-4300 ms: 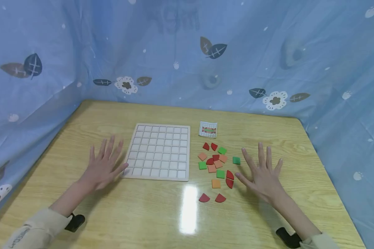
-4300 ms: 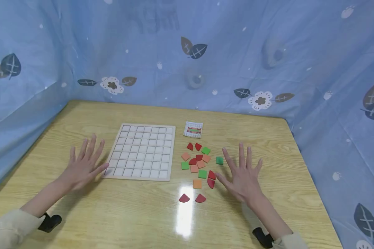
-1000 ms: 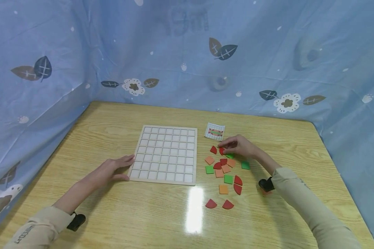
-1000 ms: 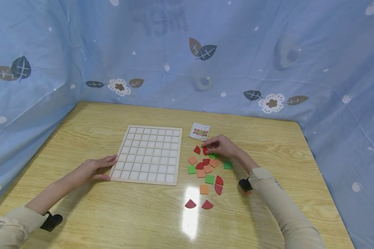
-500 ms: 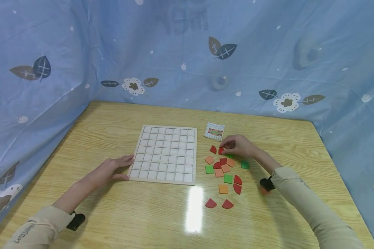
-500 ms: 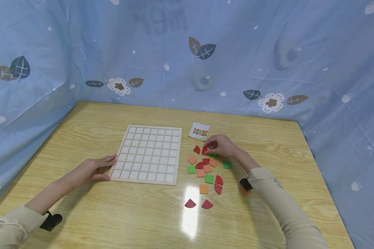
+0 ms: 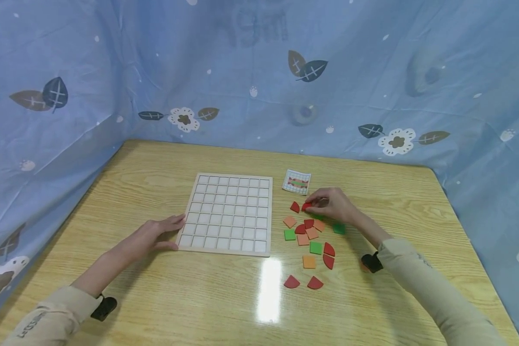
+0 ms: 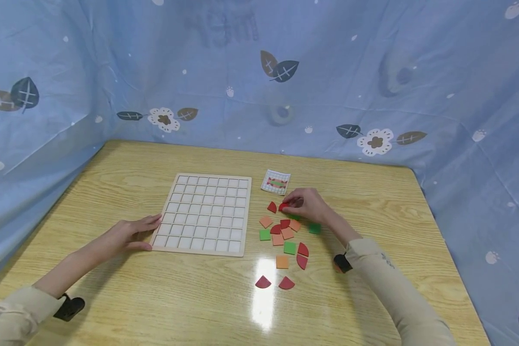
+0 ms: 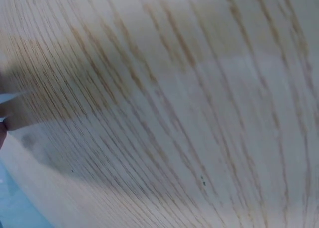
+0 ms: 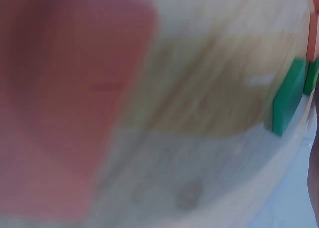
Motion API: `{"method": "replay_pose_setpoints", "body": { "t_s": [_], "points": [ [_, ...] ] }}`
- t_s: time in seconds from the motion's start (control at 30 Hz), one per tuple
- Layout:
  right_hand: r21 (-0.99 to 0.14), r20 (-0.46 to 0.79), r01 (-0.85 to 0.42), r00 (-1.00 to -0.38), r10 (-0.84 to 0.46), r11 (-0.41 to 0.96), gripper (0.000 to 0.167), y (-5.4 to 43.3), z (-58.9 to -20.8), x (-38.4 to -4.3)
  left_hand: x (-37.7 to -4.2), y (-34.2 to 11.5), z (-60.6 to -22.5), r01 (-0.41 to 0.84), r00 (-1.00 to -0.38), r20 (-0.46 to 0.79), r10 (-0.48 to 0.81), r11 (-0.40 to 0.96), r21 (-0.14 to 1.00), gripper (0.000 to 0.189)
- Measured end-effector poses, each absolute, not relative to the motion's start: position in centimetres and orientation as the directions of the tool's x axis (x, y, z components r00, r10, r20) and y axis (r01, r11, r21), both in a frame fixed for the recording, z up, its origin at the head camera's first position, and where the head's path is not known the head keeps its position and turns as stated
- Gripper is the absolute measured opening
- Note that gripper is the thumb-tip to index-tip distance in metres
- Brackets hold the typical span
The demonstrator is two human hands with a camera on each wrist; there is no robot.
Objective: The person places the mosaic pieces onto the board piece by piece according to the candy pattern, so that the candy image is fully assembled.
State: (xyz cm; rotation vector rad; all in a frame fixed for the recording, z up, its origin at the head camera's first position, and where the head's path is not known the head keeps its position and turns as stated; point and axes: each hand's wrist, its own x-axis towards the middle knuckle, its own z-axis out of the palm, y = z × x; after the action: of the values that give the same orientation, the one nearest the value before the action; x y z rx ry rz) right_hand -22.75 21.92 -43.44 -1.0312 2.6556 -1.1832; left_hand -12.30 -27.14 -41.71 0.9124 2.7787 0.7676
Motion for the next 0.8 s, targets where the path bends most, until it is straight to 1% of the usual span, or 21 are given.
{"method": "replay_pose_setpoints", "body": {
  "t_s": [0.2,0.4,0.5,0.63,0.8],
  "points": [
    [-0.727,0.228,-0.525,-0.793,-0.565,0.443,0.017,21.4,-43.6,-21.8,-12.2,-27.2,-41.8,0.537,-0.806,0.063,0.588,0.683,0.496,0.065],
    [-0.757,0.258,-0.491,-0.830,-0.494,0.431,0.019,20.7,-43.3,-20.7,-12.1,-27.3,-41.9,0.541,-0.806,0.077,0.587,0.678,0.497,0.064],
    [-0.760,0.285,-0.478,-0.854,-0.435,0.441,0.020,20.1,-43.1,-20.1,-12.1,-27.3,-41.9,0.534,-0.810,0.073,0.582,0.681,0.501,0.064],
    [-0.747,0.311,-0.453,-0.885,-0.347,0.487,0.020,19.0,-42.9,-19.4,-12.3,-27.3,-42.0,0.535,-0.810,0.075,0.582,0.681,0.500,0.065],
    [-0.733,0.333,-0.431,-0.902,-0.276,0.526,0.020,17.5,-42.7,-19.0,-12.3,-27.5,-42.1,0.547,-0.806,0.084,0.587,0.681,0.487,0.066]
  ]
}}
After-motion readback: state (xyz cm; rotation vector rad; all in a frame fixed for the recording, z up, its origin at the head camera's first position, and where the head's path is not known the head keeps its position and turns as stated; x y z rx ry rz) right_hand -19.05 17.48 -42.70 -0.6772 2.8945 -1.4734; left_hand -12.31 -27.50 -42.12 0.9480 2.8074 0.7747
